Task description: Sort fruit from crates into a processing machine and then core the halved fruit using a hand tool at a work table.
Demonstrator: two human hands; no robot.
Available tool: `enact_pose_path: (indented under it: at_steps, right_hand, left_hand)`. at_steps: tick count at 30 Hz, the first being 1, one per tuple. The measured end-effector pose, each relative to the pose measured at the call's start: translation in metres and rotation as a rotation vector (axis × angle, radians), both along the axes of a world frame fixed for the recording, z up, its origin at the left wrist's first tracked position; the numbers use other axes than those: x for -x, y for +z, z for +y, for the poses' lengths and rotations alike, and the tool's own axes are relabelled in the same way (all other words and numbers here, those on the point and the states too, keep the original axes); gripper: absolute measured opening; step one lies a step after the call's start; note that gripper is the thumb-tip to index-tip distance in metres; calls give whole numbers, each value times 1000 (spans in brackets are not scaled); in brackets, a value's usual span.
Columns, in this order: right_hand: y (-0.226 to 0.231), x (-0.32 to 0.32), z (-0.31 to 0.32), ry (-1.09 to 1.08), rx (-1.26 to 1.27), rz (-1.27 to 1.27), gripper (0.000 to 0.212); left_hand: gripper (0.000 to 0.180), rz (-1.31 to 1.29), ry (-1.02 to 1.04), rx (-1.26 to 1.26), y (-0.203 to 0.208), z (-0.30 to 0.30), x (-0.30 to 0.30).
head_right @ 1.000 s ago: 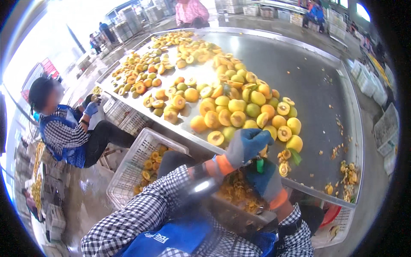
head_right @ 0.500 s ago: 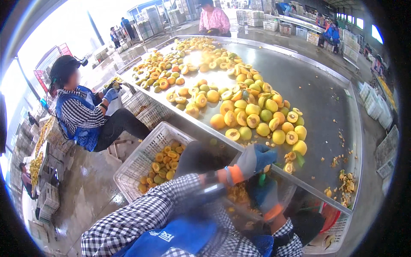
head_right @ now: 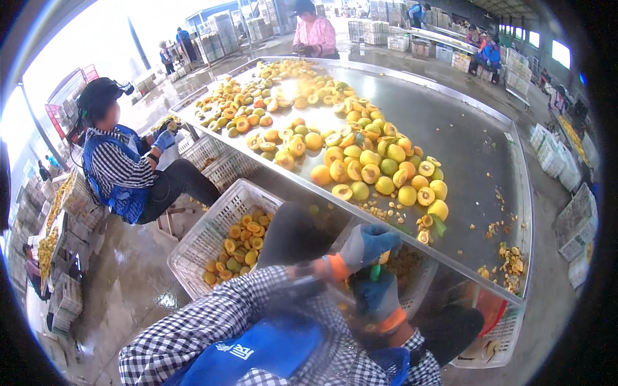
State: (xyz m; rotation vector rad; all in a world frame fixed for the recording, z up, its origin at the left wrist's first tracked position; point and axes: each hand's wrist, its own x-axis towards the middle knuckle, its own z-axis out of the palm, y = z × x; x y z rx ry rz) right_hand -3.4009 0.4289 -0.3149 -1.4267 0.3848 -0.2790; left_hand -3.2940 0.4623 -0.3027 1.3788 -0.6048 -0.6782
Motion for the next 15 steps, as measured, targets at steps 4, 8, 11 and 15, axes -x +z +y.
enact_pose_path:
  at_steps: [4,8,11,15]
  right_hand:
    - [8,7,-19,388,574,-193,9]
    - [-7,4,3,160,398,-179,10]
    - [-2,9,-4,101,122,-45,10]
    - [3,9,-4,121,102,-2,12]
  left_hand:
    - [27,-20,-215,1,12,6,-13]
    - [15,-118,-136,-182,16,6,-5]
    - [18,24,-69,-72,-6,-2,2]
    - [10,-131,-300,-231,0,-7,-8]
